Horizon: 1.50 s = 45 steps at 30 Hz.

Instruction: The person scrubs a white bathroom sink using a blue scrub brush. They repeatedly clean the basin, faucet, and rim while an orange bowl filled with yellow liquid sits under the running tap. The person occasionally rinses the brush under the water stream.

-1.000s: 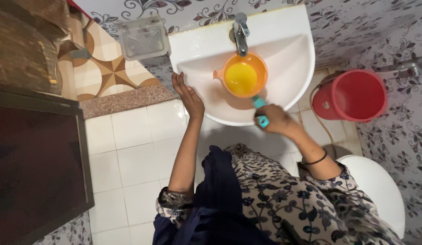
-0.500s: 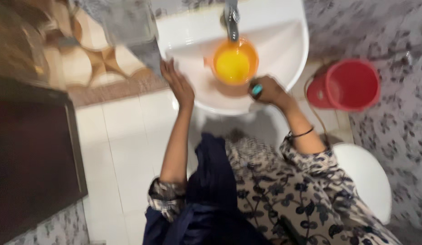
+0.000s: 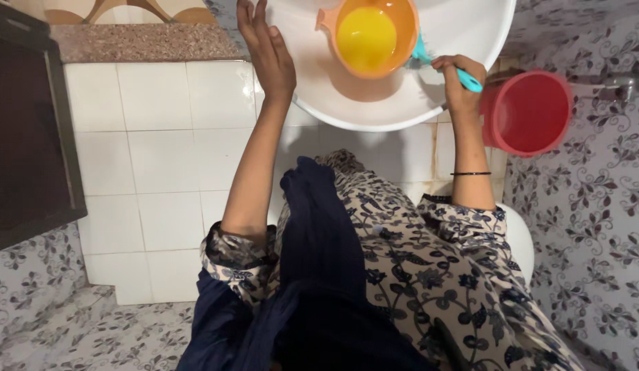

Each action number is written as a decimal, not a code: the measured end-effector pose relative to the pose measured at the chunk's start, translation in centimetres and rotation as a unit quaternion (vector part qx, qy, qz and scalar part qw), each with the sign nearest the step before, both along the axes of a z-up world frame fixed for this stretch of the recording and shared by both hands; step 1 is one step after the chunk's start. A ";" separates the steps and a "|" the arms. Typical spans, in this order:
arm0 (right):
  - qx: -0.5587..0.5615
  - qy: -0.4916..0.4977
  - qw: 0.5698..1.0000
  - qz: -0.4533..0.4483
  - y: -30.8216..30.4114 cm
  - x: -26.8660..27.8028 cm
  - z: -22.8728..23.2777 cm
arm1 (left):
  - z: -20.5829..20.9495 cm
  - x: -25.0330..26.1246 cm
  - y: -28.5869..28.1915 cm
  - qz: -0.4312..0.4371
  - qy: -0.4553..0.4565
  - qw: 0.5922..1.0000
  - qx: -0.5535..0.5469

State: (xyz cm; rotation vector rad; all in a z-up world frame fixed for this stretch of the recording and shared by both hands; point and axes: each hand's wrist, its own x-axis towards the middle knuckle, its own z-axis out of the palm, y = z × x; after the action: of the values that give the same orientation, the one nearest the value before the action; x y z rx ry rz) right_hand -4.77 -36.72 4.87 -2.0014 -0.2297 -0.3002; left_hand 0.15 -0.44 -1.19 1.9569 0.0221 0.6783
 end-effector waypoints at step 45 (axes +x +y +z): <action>-0.220 -0.056 0.974 0.007 0.9 -2.4 1.5 | 3.6 0.4 -0.8 -0.186 0.084 0.903 0.378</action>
State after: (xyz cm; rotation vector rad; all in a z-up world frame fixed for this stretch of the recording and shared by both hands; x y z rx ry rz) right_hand -7.14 -35.79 6.41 -2.4214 -0.4096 -0.3781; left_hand 0.57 -1.29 2.45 2.6542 -0.5751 0.2649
